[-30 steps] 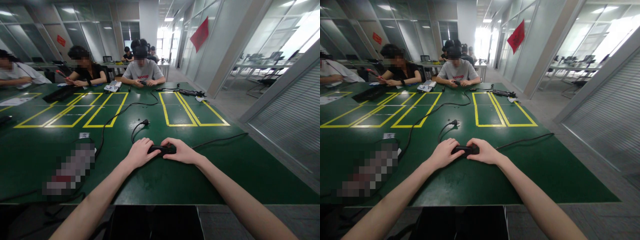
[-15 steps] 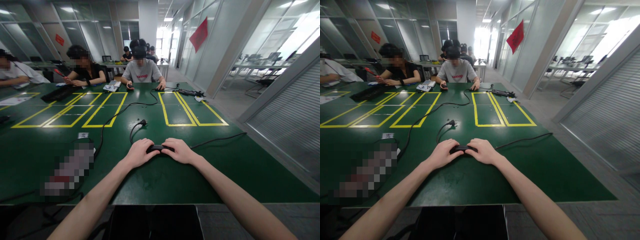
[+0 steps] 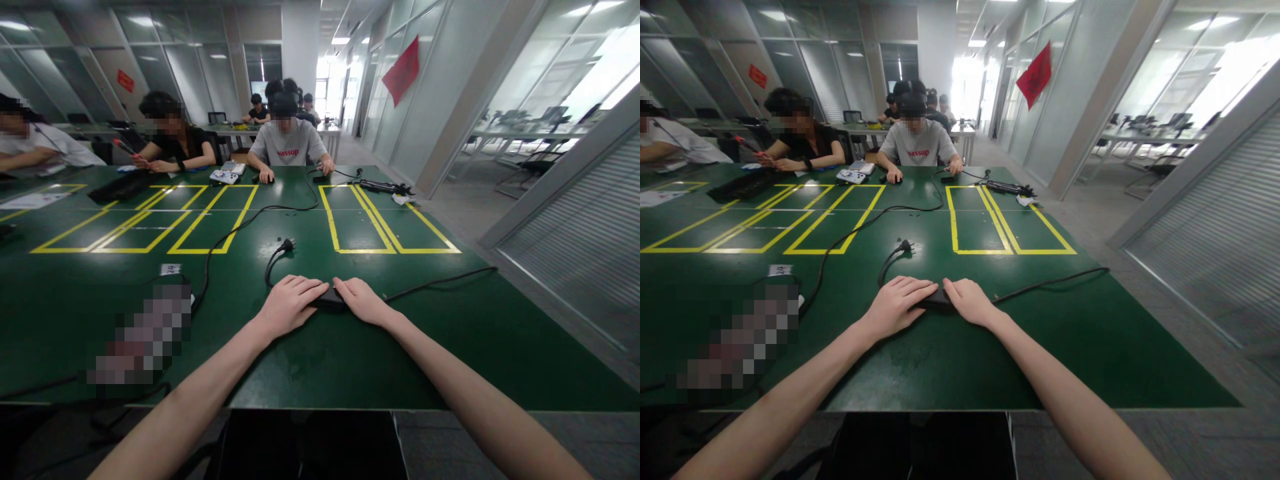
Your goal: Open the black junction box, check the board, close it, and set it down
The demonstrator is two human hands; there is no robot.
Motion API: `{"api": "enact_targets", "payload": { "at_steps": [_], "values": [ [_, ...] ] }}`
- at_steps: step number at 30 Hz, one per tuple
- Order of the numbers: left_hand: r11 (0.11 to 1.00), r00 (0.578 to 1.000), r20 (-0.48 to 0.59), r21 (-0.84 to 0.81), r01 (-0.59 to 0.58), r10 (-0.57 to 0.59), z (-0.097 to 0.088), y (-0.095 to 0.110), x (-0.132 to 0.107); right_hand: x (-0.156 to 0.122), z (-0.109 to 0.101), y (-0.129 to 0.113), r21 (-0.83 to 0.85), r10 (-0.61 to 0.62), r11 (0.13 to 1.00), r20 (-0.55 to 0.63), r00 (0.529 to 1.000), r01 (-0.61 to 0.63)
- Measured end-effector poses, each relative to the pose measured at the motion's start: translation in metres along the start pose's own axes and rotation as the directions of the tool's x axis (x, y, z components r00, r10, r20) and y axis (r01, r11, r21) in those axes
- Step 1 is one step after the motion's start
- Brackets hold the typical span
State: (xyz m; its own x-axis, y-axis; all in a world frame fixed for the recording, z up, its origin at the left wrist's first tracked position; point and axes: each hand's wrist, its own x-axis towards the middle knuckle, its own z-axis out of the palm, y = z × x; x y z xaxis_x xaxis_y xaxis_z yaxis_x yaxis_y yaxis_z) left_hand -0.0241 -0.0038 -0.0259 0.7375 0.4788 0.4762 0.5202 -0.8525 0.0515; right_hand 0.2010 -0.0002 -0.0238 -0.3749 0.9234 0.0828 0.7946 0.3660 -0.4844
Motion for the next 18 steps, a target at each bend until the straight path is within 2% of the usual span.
{"api": "enact_targets", "payload": {
  "at_steps": [4,6,8,11,13,15,18],
  "values": [
    [0.999,0.999,-0.011,-0.007,-0.034,0.034,-0.004,0.003,0.001,-0.001,-0.001,0.001,0.097,0.006,0.995,0.047,0.999,-0.010],
    [1.000,1.000,0.001,-0.014,-0.020,0.020,-0.006,0.004,0.001,-0.003,-0.003,0.001,0.099,-0.023,0.995,0.012,1.000,0.021],
    [1.000,1.000,0.025,-0.022,0.014,-0.014,-0.008,0.005,0.002,-0.007,-0.006,-0.001,0.109,-0.119,0.986,-0.072,0.990,0.127],
    [0.995,0.993,0.078,-0.053,0.090,-0.086,-0.009,0.005,0.003,-0.013,-0.011,-0.001,0.116,-0.348,0.922,-0.166,0.923,0.368],
    [0.988,0.987,0.101,-0.076,0.136,-0.128,-0.010,0.004,0.003,-0.016,-0.014,-0.001,0.091,-0.443,0.881,-0.184,0.877,0.464],
    [0.982,0.983,0.103,-0.093,0.163,-0.154,-0.010,0.003,0.003,-0.016,-0.016,0.000,0.052,-0.474,0.870,-0.190,0.860,0.491],
    [0.977,0.984,0.049,-0.120,0.177,-0.173,-0.011,0.001,0.002,-0.017,-0.020,-0.002,0.008,-0.462,0.880,-0.223,0.859,0.475]
  ]
}}
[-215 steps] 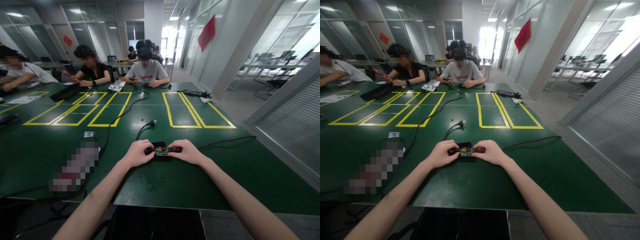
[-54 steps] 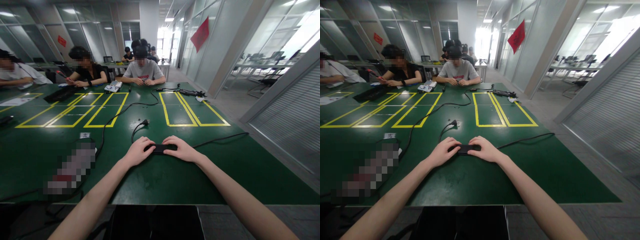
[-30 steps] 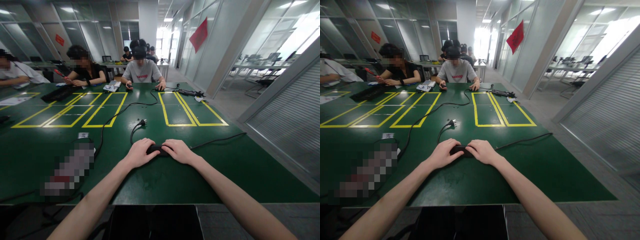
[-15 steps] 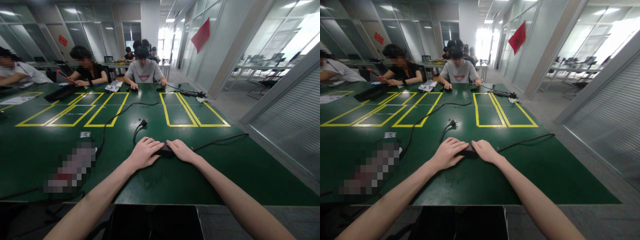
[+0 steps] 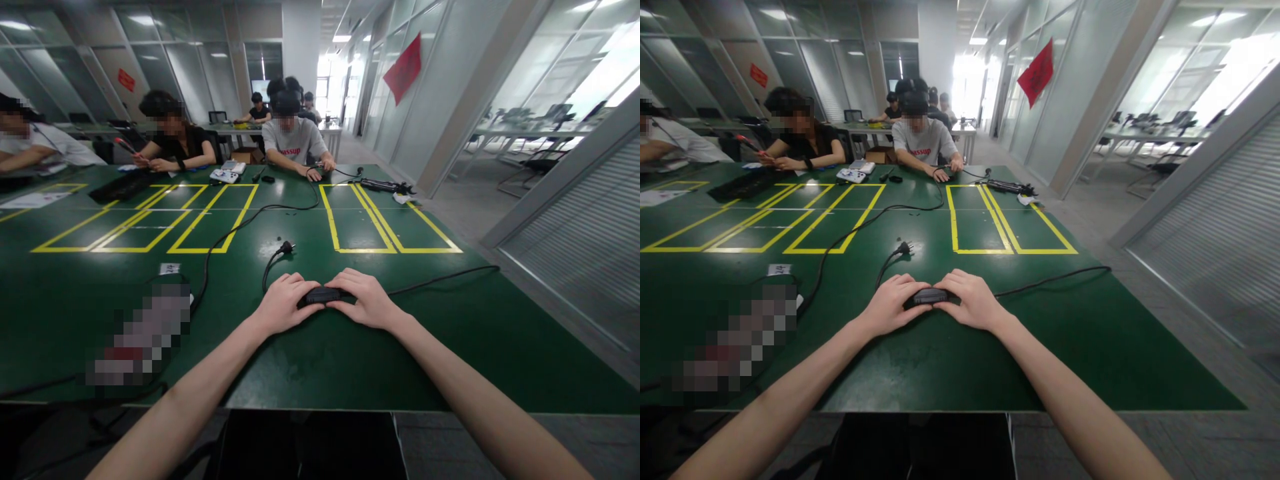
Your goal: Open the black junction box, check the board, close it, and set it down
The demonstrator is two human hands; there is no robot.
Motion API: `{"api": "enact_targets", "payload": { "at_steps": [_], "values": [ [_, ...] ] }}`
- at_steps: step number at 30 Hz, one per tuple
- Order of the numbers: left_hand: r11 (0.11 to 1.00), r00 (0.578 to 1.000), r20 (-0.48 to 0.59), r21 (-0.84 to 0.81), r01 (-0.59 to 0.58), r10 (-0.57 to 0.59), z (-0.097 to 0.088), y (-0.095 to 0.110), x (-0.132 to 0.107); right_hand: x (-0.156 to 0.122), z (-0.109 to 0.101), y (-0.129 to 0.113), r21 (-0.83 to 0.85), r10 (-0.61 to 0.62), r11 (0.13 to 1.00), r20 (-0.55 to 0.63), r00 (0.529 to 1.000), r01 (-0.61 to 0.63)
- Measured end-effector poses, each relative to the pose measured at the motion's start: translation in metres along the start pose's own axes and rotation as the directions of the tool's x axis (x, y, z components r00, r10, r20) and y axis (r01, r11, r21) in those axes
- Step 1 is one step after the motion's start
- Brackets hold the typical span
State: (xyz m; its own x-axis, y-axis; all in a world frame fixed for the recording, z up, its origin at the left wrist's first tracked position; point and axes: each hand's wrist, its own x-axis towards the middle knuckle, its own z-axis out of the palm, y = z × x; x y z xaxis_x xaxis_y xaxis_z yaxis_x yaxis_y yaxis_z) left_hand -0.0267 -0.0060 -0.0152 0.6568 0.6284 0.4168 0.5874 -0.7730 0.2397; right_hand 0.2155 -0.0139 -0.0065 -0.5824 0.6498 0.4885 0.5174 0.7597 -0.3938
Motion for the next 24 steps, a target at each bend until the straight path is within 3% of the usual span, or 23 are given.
{"api": "enact_targets", "payload": {
  "at_steps": [4,6,9,12,17,19,22,24],
  "values": [
    [0.999,0.998,-0.048,0.013,-0.032,0.033,-0.002,0.000,0.000,0.001,-0.006,-0.003,0.074,0.085,0.994,-0.044,0.995,-0.082],
    [0.996,0.997,-0.023,0.041,-0.076,0.077,-0.002,0.000,0.000,0.000,-0.007,-0.002,0.225,0.177,0.956,0.062,0.982,-0.187],
    [0.990,0.992,0.013,0.066,-0.126,0.125,0.000,0.001,0.000,-0.002,-0.005,0.001,0.466,0.274,0.791,0.311,0.910,-0.397],
    [0.992,0.994,0.018,0.057,-0.113,0.112,0.002,0.001,0.000,-0.003,0.000,0.003,0.517,0.342,0.682,0.398,0.851,-0.516],
    [0.995,0.990,-0.110,0.054,-0.080,0.085,0.002,0.001,-0.001,-0.001,0.006,0.008,0.498,0.444,0.711,0.228,0.866,-0.496],
    [0.996,0.986,-0.149,0.055,-0.070,0.078,0.001,0.002,-0.002,-0.002,0.002,0.020,0.466,0.521,0.721,0.124,0.844,-0.513],
    [0.998,0.989,-0.135,0.011,-0.062,0.063,0.000,0.001,-0.005,-0.007,-0.016,0.049,0.375,0.651,0.728,-0.117,0.750,-0.574],
    [0.998,0.991,-0.119,-0.026,-0.058,0.054,0.001,-0.001,-0.005,-0.015,-0.037,0.071,0.323,0.707,0.707,-0.302,0.640,-0.628]
  ]
}}
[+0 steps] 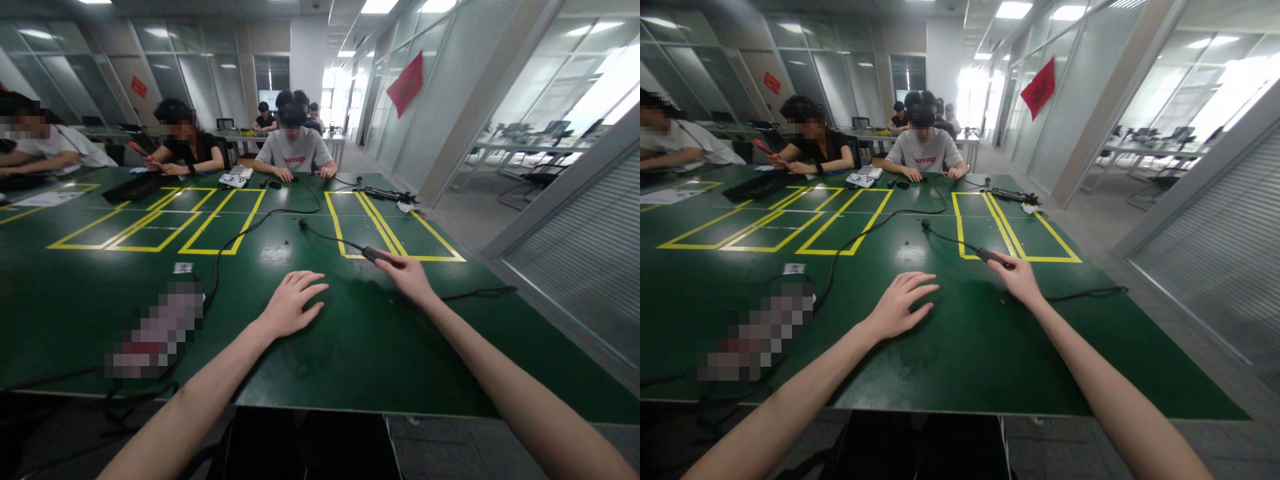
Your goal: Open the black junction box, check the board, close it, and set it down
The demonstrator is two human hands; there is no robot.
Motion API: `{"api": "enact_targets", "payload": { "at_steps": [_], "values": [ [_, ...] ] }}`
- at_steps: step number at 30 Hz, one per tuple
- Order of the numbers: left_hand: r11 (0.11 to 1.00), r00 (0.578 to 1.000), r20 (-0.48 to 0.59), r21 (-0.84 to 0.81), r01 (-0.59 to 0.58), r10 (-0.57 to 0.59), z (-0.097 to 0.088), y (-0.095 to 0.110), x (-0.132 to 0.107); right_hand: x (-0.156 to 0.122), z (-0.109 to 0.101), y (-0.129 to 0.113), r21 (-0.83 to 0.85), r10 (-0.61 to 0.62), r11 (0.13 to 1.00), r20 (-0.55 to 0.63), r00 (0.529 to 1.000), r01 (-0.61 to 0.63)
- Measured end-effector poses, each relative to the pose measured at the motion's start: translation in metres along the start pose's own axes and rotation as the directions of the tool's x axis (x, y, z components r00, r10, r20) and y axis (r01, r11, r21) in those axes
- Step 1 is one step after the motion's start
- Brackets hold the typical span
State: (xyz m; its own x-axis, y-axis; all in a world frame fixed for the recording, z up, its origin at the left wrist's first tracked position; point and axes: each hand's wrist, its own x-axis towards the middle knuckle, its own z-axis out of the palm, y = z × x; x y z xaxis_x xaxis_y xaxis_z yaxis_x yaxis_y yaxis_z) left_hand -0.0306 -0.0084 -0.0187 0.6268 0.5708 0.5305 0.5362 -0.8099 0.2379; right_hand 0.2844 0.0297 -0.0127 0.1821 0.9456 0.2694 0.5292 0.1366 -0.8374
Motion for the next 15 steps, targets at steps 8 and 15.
{"api": "enact_targets", "payload": {
  "at_steps": [8,15],
  "values": [
    [0.998,0.999,-0.001,-0.038,0.053,-0.053,0.003,-0.004,0.002,0.020,-0.080,0.044,-0.129,-0.016,0.988,-0.653,0.757,-0.090],
    [0.995,0.997,0.011,-0.073,0.074,-0.074,0.002,-0.006,0.001,0.011,-0.092,0.038,-0.160,0.074,0.953,-0.698,0.712,-0.256]
  ]
}}
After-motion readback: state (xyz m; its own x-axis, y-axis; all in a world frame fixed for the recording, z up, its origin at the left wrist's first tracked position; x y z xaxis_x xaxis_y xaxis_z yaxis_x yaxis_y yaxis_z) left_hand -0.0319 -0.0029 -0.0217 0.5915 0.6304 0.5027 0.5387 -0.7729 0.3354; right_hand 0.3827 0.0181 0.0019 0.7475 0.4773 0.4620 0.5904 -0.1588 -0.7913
